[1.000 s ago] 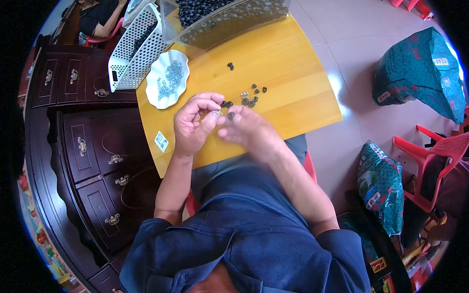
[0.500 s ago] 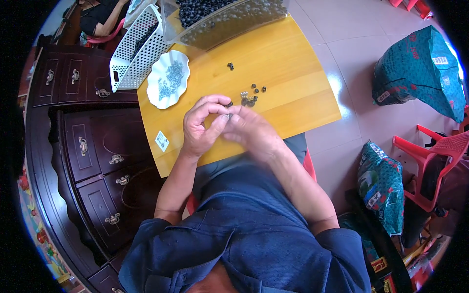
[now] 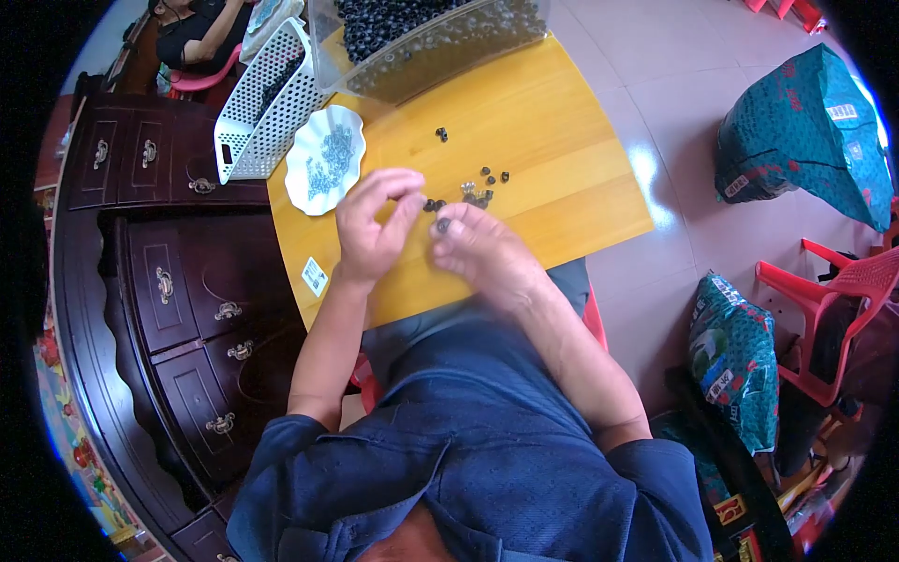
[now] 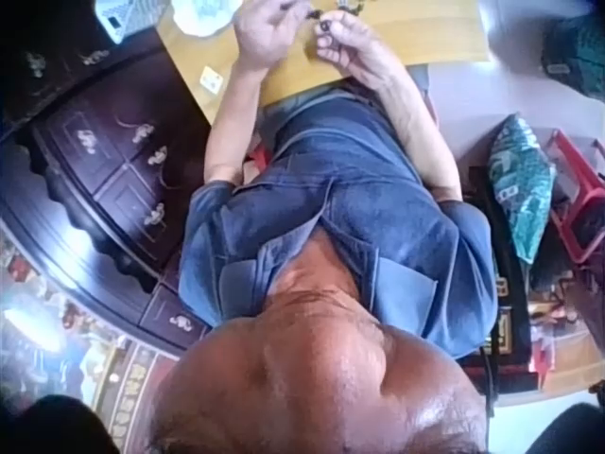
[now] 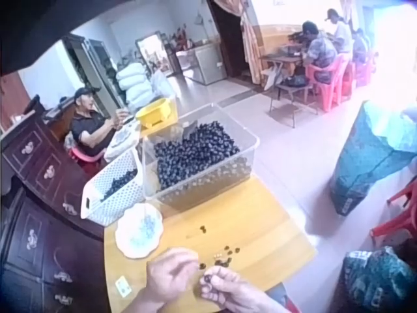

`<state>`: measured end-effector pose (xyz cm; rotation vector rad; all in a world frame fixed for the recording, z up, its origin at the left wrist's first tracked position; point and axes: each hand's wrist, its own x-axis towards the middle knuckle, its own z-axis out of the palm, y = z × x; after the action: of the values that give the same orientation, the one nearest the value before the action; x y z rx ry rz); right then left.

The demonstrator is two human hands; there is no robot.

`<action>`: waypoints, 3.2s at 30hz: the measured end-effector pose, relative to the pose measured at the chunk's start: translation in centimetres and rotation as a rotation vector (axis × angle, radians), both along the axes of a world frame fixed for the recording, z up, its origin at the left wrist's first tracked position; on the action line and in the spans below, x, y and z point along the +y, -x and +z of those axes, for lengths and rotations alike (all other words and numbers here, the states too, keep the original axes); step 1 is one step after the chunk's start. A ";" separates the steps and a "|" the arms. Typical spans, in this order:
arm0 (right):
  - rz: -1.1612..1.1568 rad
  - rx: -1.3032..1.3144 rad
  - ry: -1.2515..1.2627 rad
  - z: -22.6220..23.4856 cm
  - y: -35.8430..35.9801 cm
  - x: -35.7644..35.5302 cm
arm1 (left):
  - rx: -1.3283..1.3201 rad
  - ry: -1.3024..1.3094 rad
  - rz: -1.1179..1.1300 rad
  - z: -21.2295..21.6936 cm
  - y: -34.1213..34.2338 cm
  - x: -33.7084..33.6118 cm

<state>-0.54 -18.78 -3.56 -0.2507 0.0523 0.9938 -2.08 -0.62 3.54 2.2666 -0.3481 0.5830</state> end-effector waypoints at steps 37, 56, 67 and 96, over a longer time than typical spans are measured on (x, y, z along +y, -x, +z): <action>0.029 -0.059 0.060 -0.8 0.4 -0.1 | 0.270 -0.428 -0.158 -2.1 -6.4 1.4; 0.076 -0.109 0.001 -1.6 0.7 1.0 | 0.347 -0.007 0.064 -2.8 -3.7 3.8; 0.091 -0.121 0.036 -1.5 1.5 1.7 | 0.487 0.420 0.067 -2.7 0.0 5.4; -0.063 -0.090 0.110 0.0 1.1 0.9 | 0.233 0.203 -0.034 0.9 3.6 0.2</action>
<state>-1.62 -17.93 -3.59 -0.3921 0.0329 0.9170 -5.72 -0.44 4.47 2.1007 -0.2021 0.3164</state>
